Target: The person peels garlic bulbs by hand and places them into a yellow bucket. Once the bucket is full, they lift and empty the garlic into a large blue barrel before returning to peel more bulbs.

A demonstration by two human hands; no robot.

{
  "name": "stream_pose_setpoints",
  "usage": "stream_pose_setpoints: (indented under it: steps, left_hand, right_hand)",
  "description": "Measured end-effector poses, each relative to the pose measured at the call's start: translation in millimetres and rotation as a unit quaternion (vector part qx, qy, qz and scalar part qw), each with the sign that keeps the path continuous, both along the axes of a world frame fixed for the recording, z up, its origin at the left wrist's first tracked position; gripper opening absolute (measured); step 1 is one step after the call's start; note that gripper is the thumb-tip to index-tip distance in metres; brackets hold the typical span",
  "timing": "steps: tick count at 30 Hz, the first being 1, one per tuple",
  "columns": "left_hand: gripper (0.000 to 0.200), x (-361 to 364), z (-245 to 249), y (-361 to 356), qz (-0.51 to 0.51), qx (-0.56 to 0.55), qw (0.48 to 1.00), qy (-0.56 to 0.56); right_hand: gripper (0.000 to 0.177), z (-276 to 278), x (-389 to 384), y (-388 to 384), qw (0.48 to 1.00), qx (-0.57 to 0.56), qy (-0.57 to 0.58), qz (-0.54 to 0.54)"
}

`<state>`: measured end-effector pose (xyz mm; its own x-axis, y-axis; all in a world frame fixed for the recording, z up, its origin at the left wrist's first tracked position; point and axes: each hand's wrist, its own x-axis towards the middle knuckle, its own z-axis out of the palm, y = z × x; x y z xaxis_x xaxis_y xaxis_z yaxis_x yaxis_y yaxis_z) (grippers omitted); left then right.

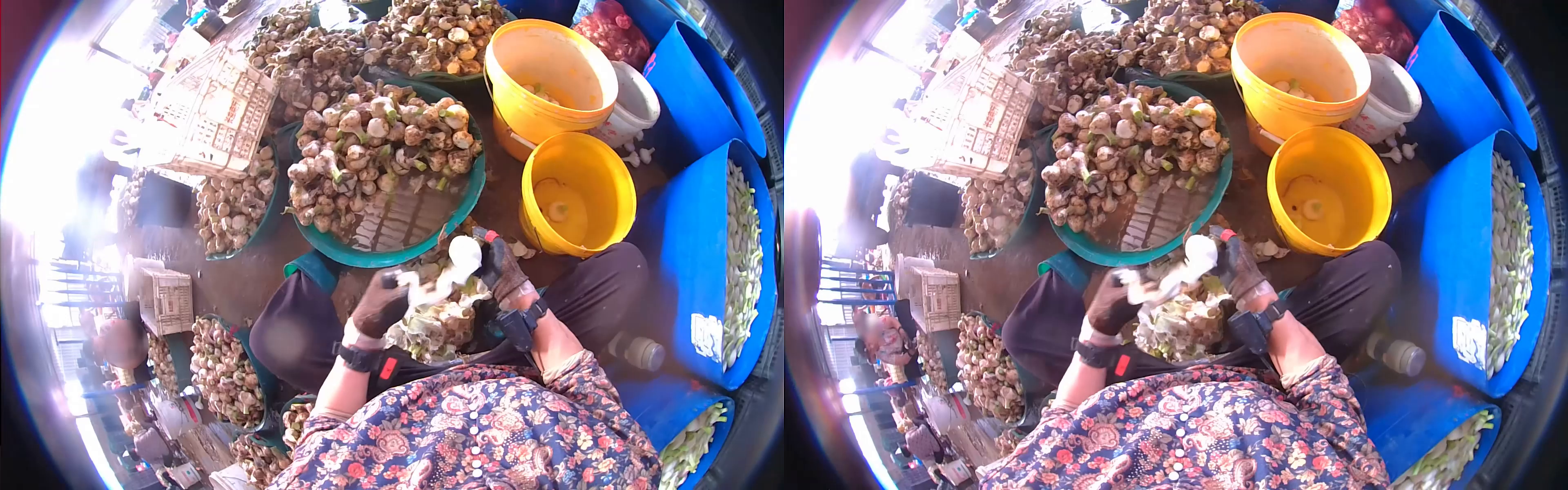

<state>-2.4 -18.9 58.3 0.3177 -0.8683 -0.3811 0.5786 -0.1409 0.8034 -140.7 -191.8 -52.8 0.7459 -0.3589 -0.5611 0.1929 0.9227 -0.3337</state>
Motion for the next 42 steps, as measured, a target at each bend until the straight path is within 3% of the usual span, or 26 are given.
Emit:
stream_pose_setpoints:
  steps: [1, 3, 4, 5, 6, 7, 8, 9, 10, 11, 14, 15, 18, 21, 24, 25, 26, 27, 30, 33, 34, 37, 38, 40, 41, 42]
  left_hand:
    - [0.026, 4.6, 14.8, 6.8, 0.032, -0.060, 0.988, 0.138]
    - [0.026, 11.3, 28.5, 16.7, 0.043, -0.184, 0.975, 0.117]
    - [0.030, 48.8, 0.7, 25.4, -0.133, -0.134, 0.982, 0.007]
    - [0.040, 40.7, 46.7, 9.4, -0.196, 0.067, 0.974, -0.092]
    - [0.037, 32.5, 37.0, -1.9, -0.211, 0.069, 0.952, -0.211]
    - [0.035, 23.3, 26.6, -14.1, -0.221, 0.069, 0.916, -0.326]
    - [0.052, 21.6, 25.3, -24.5, -0.241, 0.140, 0.828, -0.486]
    - [0.051, 16.4, 9.8, -33.8, -0.172, 0.149, 0.829, -0.511]
    - [0.049, 10.3, -4.5, -43.5, -0.085, 0.139, 0.930, -0.328]
    - [0.046, 2.6, -17.8, -51.3, 0.006, 0.121, 0.985, -0.127]
    - [0.029, -17.5, -35.3, -66.0, 0.054, 0.139, 0.975, -0.163]
    - [0.028, -16.5, -37.2, -65.2, 0.055, 0.125, 0.982, -0.128]
    - [0.017, -15.1, -43.6, -57.8, 0.078, 0.076, 0.994, -0.017]
    - [0.012, -5.3, -21.1, -40.8, 0.066, -0.123, 0.949, 0.284]
    - [0.020, 1.9, -3.9, -46.2, 0.012, 0.049, 0.997, -0.064]
    - [0.025, 0.2, -0.8, -48.8, -0.022, 0.123, 0.972, -0.198]
    - [0.030, -2.2, -9.9, -51.0, -0.013, 0.134, 0.941, -0.311]
    - [0.034, -8.0, -19.1, -53.7, -0.007, 0.146, 0.897, -0.418]
    - [0.034, -22.6, -30.2, -61.8, 0.063, 0.141, 0.953, -0.262]
    - [0.027, -20.4, -32.8, -62.2, 0.096, 0.144, 0.975, -0.138]
    - [0.025, -16.4, -35.2, -59.0, 0.101, 0.150, 0.978, -0.103]
    - [0.020, 1.5, -67.1, -53.9, 0.091, 0.249, 0.924, -0.276]
    - [0.012, 4.7, -81.9, -51.7, 0.125, 0.201, 0.902, -0.360]
    - [0.011, 25.3, -116.7, -40.1, 0.127, 0.239, 0.819, -0.505]
    - [0.011, 39.2, -129.3, -34.4, 0.129, 0.254, 0.768, -0.573]
    - [0.010, 47.1, -123.2, -30.0, 0.137, 0.294, 0.823, -0.465]
  right_hand:
    - [0.036, -7.4, -2.6, -4.4, 1.000, 0.007, -0.020, -0.012]
    - [0.035, -29.1, -5.6, -12.0, 0.996, 0.034, -0.076, -0.030]
    - [0.035, -36.3, -5.5, -14.7, 0.992, 0.054, -0.112, -0.033]
    - [0.035, -36.9, -3.2, -12.3, 0.997, 0.035, -0.066, -0.034]
    - [0.036, -35.8, -0.3, -9.8, 0.999, 0.015, -0.020, -0.035]
    - [0.036, 0.7, 4.7, -5.0, 0.997, -0.024, 0.050, -0.046]
    - [0.037, 40.1, 10.1, -0.1, 0.989, -0.061, 0.123, -0.051]
    - [0.036, 41.2, 12.1, 4.6, 0.977, -0.139, 0.154, -0.050]
    - [0.035, 41.2, 11.9, 9.6, 0.958, -0.215, 0.186, -0.051]
    - [0.035, 41.2, 10.6, 13.0, 0.930, -0.290, 0.218, -0.050]
    - [0.035, 12.2, 12.2, 14.7, 0.898, -0.340, 0.279, -0.024]
    - [0.034, 2.4, 13.4, 12.9, 0.884, -0.371, 0.284, -0.025]
    - [0.036, 3.2, 12.5, 16.1, 0.971, -0.171, 0.164, -0.020]
    - [0.040, 24.3, 13.8, 6.8, 0.993, 0.075, 0.084, -0.034]
    - [0.046, 9.2, 6.2, 6.6, 0.987, -0.094, 0.126, -0.044]
    - [0.047, 8.9, 6.9, 7.7, 0.976, -0.164, 0.142, -0.030]
    - [0.040, 37.0, 13.2, 9.9, 0.956, -0.176, 0.229, -0.057]
    - [0.036, 35.0, 16.2, 13.9, 0.940, -0.235, 0.238, -0.068]
    - [0.023, 45.9, 18.1, 26.6, 0.883, -0.375, 0.256, -0.115]
    - [0.024, 26.9, 14.5, 26.3, 0.753, -0.592, 0.256, -0.126]
    - [0.024, 21.3, 13.2, 27.8, 0.752, -0.596, 0.252, -0.127]
    - [0.022, 28.8, 13.9, 28.6, 0.881, -0.425, 0.177, -0.106]
    - [0.023, 10.4, 15.4, 32.5, 0.886, -0.409, 0.206, -0.078]
    - [0.026, 22.0, 6.5, 26.1, 0.992, -0.104, 0.074, -0.017]
    - [0.029, 30.3, 4.4, 20.7, 0.998, 0.053, 0.003, 0.015]
    - [0.035, 34.2, 4.8, 14.3, 0.997, 0.080, -0.013, 0.014]
